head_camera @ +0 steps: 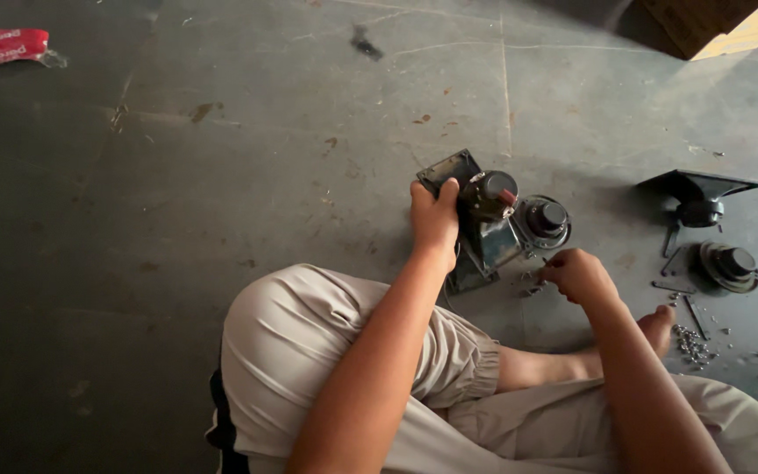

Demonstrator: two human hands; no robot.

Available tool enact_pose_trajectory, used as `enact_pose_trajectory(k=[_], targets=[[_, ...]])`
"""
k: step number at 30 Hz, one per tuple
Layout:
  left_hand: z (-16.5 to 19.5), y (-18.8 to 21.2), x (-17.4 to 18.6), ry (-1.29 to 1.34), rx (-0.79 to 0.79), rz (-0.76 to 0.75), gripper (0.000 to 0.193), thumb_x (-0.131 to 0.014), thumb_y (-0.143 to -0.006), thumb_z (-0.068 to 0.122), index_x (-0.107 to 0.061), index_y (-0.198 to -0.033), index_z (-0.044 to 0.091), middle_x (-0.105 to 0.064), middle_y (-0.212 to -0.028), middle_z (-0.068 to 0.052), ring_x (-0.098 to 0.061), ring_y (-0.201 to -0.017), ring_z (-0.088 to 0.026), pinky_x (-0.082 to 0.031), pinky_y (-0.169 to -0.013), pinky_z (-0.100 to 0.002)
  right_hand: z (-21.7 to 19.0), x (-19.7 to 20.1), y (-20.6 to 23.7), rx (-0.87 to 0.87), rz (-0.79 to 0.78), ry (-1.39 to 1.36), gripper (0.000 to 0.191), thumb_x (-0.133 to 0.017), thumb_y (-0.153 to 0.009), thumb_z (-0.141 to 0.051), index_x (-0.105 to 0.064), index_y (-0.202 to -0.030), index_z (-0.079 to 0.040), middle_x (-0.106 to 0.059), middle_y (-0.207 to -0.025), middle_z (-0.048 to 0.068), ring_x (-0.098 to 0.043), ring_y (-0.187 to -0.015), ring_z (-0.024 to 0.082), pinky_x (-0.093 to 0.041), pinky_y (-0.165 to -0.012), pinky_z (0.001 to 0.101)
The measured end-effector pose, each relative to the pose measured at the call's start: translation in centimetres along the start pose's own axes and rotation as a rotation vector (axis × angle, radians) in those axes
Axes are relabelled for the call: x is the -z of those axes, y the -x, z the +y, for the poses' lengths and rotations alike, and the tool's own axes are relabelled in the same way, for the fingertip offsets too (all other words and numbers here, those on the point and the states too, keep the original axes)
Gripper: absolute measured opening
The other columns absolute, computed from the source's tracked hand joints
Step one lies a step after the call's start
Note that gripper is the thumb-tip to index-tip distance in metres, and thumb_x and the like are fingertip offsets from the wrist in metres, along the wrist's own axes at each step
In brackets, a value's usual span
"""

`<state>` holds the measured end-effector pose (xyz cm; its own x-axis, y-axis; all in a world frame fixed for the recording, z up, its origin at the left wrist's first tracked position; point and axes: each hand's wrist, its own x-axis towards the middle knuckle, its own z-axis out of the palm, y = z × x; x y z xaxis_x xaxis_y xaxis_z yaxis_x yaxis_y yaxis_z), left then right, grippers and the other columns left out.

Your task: The person sits on the floor and uses a red screwdriver to tighten screws on the mounting bracket of a solar light. They handle the light fixture and screwdriver, working on the assembly of the device.

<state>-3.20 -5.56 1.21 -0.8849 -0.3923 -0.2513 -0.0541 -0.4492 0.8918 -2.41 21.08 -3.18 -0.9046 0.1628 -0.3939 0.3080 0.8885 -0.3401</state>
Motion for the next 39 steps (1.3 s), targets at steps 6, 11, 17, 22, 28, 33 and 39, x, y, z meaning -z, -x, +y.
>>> enact_pose_trajectory(k=[6, 11, 17, 22, 28, 33, 39], targets=[[-2.3, -1.0, 0.2, 0.115, -0.007, -0.031, 0.036, -0.064, -0.087, 0.024, -0.053, -0.116, 0.006, -0.066, -0.109, -0.009, -0.061, -0.098, -0.02, -0.049, -0.09, -0.037, -1.3, 3.4, 3.0, 0.011, 0.078, -0.508, 0.034, -0.074, -0.092, -0.03, -0.073, -0.106, 0.001, -0.061, -0.07, 0.011, -0.052, -0.054, 0.018, -0.042, -0.047, 0.0341], [-4.3, -1.2, 0.2, -0.101, -0.13, -0.288, 0.044, -0.07, -0.09, 0.029, -0.048, -0.117, 0.002, -0.063, -0.108, -0.014, -0.06, -0.102, -0.023, -0.05, -0.093, -0.039, -3.6, 5.6, 8.6, 0.062, 0.032, -1.053, 0.031, -0.068, -0.094, -0.031, -0.066, -0.106, -0.003, -0.063, -0.075, 0.01, -0.059, -0.056, 0.019, -0.046, -0.048, 0.0325], [-5.2, 0.8, 1.7, -0.031, -0.123, -0.466, 0.055, -0.073, -0.088, 0.028, -0.037, -0.124, 0.006, -0.056, -0.113, -0.013, -0.057, -0.106, -0.021, -0.05, -0.094, -0.037, -5.7, 1.2, 13.0, 0.144, -0.262, -1.17, 0.024, -0.071, -0.086, -0.014, -0.063, -0.108, -0.009, -0.067, -0.079, 0.005, -0.065, -0.065, 0.015, -0.053, -0.054, 0.0297], [-3.6, 2.3, 2.0, 0.077, -0.042, -0.416, 0.05, -0.069, -0.093, 0.026, -0.049, -0.133, 0.005, -0.061, -0.121, -0.009, -0.06, -0.11, -0.018, -0.049, -0.098, -0.036, -6.2, -0.4, 12.9, 0.17, -0.05, -1.177, 0.026, -0.08, -0.085, -0.004, -0.056, -0.096, -0.008, -0.058, -0.077, 0.006, -0.052, -0.059, 0.017, -0.039, -0.047, 0.0311], [1.3, 6.9, 4.3, 0.643, 0.341, -0.768, 0.05, -0.06, -0.098, 0.022, -0.052, -0.146, 0.01, -0.066, -0.123, -0.011, -0.067, -0.111, -0.024, -0.053, -0.101, -0.042, -6.5, -1.3, 13.2, 0.472, -0.104, -1.636, 0.03, -0.077, -0.084, 0.004, -0.054, -0.091, -0.014, -0.062, -0.09, -0.001, -0.064, -0.077, 0.012, -0.055, -0.064, 0.0283], [5.2, 9.5, 4.4, 0.653, 0.443, -0.843, 0.06, -0.057, -0.093, 0.017, -0.046, -0.152, 0.025, -0.067, -0.127, -0.011, -0.068, -0.111, -0.027, -0.055, -0.098, -0.047, -6.7, -1.3, 12.7, 0.483, -0.143, -1.559, 0.025, -0.076, -0.087, 0.003, -0.057, -0.095, -0.01, -0.061, -0.088, 0.001, -0.062, -0.075, 0.013, -0.054, -0.064, 0.0302], [5.7, 9.7, 3.8, 0.486, 0.455, -0.802, 0.067, -0.056, -0.087, 0.018, -0.036, -0.148, 0.036, -0.065, -0.131, -0.01, -0.066, -0.116, -0.035, -0.056, -0.086, -0.065, -4.6, 1.3, 11.4, 0.22, -0.094, -1.229, 0.054, -0.075, -0.085, -0.004, -0.052, -0.133, -0.006, -0.066, -0.091, 0.008, -0.059, -0.073, 0.018, -0.049, -0.062, 0.0321]])
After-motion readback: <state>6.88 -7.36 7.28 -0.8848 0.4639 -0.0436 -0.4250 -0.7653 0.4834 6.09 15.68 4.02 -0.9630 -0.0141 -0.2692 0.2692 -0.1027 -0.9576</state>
